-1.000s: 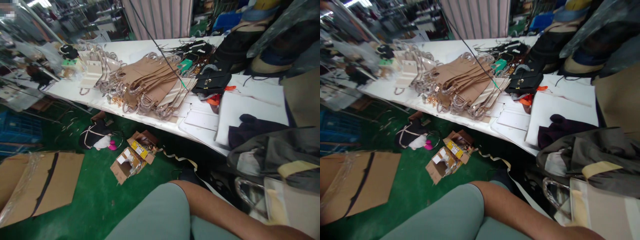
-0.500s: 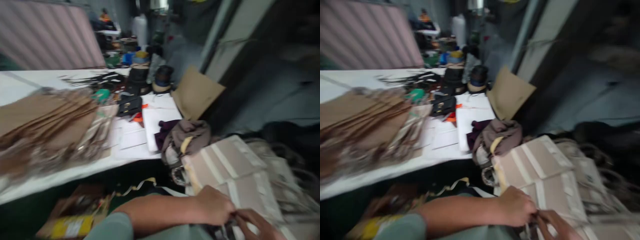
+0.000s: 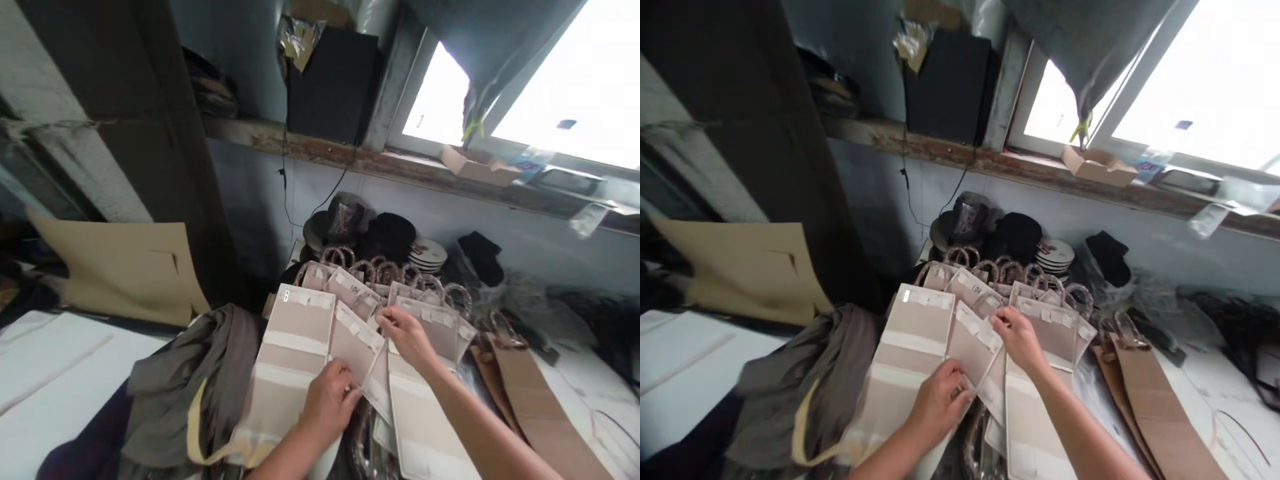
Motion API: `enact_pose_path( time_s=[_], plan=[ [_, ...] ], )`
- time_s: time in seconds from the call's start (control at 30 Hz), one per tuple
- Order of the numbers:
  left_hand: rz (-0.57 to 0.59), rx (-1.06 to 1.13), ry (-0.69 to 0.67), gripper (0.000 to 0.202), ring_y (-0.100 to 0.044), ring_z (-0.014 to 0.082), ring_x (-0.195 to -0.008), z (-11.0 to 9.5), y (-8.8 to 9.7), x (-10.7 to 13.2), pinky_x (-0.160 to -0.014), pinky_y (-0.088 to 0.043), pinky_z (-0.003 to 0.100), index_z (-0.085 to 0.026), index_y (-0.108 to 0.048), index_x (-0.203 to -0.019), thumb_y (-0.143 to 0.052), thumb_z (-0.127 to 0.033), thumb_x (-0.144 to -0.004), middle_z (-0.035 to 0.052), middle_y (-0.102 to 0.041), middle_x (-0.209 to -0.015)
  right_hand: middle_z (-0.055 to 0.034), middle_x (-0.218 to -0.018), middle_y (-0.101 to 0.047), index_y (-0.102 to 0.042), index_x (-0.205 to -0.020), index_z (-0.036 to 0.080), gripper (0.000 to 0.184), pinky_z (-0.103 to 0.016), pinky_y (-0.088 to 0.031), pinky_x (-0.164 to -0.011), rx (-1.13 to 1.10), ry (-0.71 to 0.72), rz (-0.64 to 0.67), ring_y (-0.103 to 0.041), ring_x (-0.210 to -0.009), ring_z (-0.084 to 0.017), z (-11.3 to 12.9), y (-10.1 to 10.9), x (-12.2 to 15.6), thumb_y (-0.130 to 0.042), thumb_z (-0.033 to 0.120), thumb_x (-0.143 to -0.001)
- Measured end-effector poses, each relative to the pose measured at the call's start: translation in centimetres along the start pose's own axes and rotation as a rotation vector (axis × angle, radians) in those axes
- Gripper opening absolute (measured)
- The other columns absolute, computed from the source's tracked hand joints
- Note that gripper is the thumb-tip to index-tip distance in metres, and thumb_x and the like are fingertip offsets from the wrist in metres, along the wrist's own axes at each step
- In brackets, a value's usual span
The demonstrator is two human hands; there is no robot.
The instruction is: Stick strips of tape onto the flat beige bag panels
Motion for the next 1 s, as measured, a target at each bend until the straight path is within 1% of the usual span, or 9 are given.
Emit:
enact_pose_path(
  time_s=[0.1,0.2,0.3,0.4,0.53,0.6,0.67,0.77,1.0],
  plan=[
    [0.072,0.078,0.025,0.009,-0.065,0.0246,-0.113,2.4,-0.9,-3.3,-0.099,-0.048,0.036,-0.022,-0.073,-0.082,-0.071,-0.013,-0.081,0.0069,-0.068,-0.119,-0.0022,-0.073,-0.065,-0.071,-0.082,0.019,0.036,-0.028,-0.039,-0.063,-0.029,-0.124,-0.089,-0.054,-0.067,-0.018,-2.0,0.2,-5.7,-0.057,0.052,-0.086],
    [0.135,0.133,0.045,0.008,-0.064,0.0260,-0.115,4.5,-2.0,-5.4,-0.102,-0.047,0.039,-0.021,-0.074,-0.079,-0.072,-0.013,-0.079,0.0074,-0.070,-0.121,-0.0014,-0.068,-0.063,-0.073,-0.081,0.018,0.038,-0.028,-0.036,-0.061,0.025,-0.176,-0.082,-0.052,-0.064,-0.018,-3.7,-1.8,-10.0,-0.056,0.052,-0.082],
    [0.141,0.188,0.067,0.009,-0.065,0.0256,-0.113,6.4,-2.6,-6.0,-0.101,-0.047,0.039,-0.021,-0.074,-0.076,-0.072,-0.013,-0.077,0.0069,-0.071,-0.117,-0.0012,-0.065,-0.062,-0.073,-0.073,0.020,0.035,-0.028,-0.036,-0.062,0.091,-0.173,-0.051,-0.053,-0.065,-0.018,-5.1,-4.1,-12.2,-0.054,0.048,-0.080],
    [0.137,0.238,0.070,0.009,-0.065,0.0251,-0.112,7.4,-2.8,-6.1,-0.100,-0.047,0.038,-0.021,-0.074,-0.075,-0.072,-0.013,-0.077,0.0074,-0.071,-0.116,-0.0025,-0.074,-0.065,-0.075,-0.076,0.021,0.032,-0.028,-0.036,-0.065,0.153,-0.183,-0.052,-0.056,-0.072,-0.019,-6.4,-5.3,-12.9,-0.056,0.046,-0.081],
    [0.153,0.259,0.062,0.011,-0.064,0.0249,-0.113,7.9,-2.8,-6.2,-0.100,-0.047,0.039,-0.021,-0.075,-0.077,-0.071,-0.010,-0.077,0.0076,-0.071,-0.117,-0.0026,-0.083,-0.066,-0.078,-0.088,0.024,0.032,-0.027,-0.036,-0.068,0.304,-0.161,-0.081,-0.058,-0.077,-0.019,-7.2,-5.8,-12.9,-0.057,0.047,-0.086],
    [0.150,0.264,0.063,0.011,-0.065,0.0246,-0.112,8.2,-2.8,-6.2,-0.100,-0.047,0.039,-0.021,-0.075,-0.078,-0.072,-0.010,-0.077,0.0071,-0.071,-0.117,-0.0018,-0.084,-0.066,-0.077,-0.093,0.024,0.031,-0.027,-0.037,-0.069,0.350,-0.134,-0.093,-0.058,-0.077,-0.018,-7.3,-6.0,-12.9,-0.057,0.048,-0.088],
    [0.142,0.268,0.057,0.011,-0.065,0.0242,-0.112,8.4,-3.0,-6.3,-0.100,-0.048,0.039,-0.021,-0.075,-0.078,-0.072,-0.010,-0.077,0.0067,-0.071,-0.116,-0.0004,-0.084,-0.067,-0.073,-0.103,0.023,0.032,-0.026,-0.037,-0.069,0.345,-0.157,-0.129,-0.058,-0.075,-0.017,-7.9,-5.8,-12.9,-0.061,0.048,-0.087],
    [0.132,0.270,0.049,0.009,-0.065,0.0239,-0.111,8.7,-3.3,-6.2,-0.099,-0.048,0.039,-0.021,-0.075,-0.079,-0.074,-0.012,-0.077,0.0067,-0.071,-0.117,0.0020,-0.081,-0.066,-0.067,-0.114,0.022,0.041,-0.027,-0.038,-0.068,0.313,-0.210,-0.174,-0.057,-0.070,-0.016,-8.9,-5.3,-12.9,-0.066,0.050,-0.083],
    [0.129,0.270,0.088,0.008,-0.066,0.0243,-0.109,8.4,-3.1,-6.3,-0.098,-0.048,0.038,-0.020,-0.075,-0.076,-0.076,-0.012,-0.075,0.0074,-0.073,-0.114,0.0002,-0.081,-0.066,-0.071,-0.103,0.021,0.041,-0.027,-0.038,-0.068,0.315,-0.125,-0.091,-0.058,-0.071,-0.017,-8.7,-5.6,-13.5,-0.067,0.056,-0.083]
  ],
)
Point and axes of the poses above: each hand's wrist, its own x-axis away from the middle knuckle, its own y-axis out of the back of the hand, z = x × y, the point moved 10 cm from there along -x, towards the middle knuckle
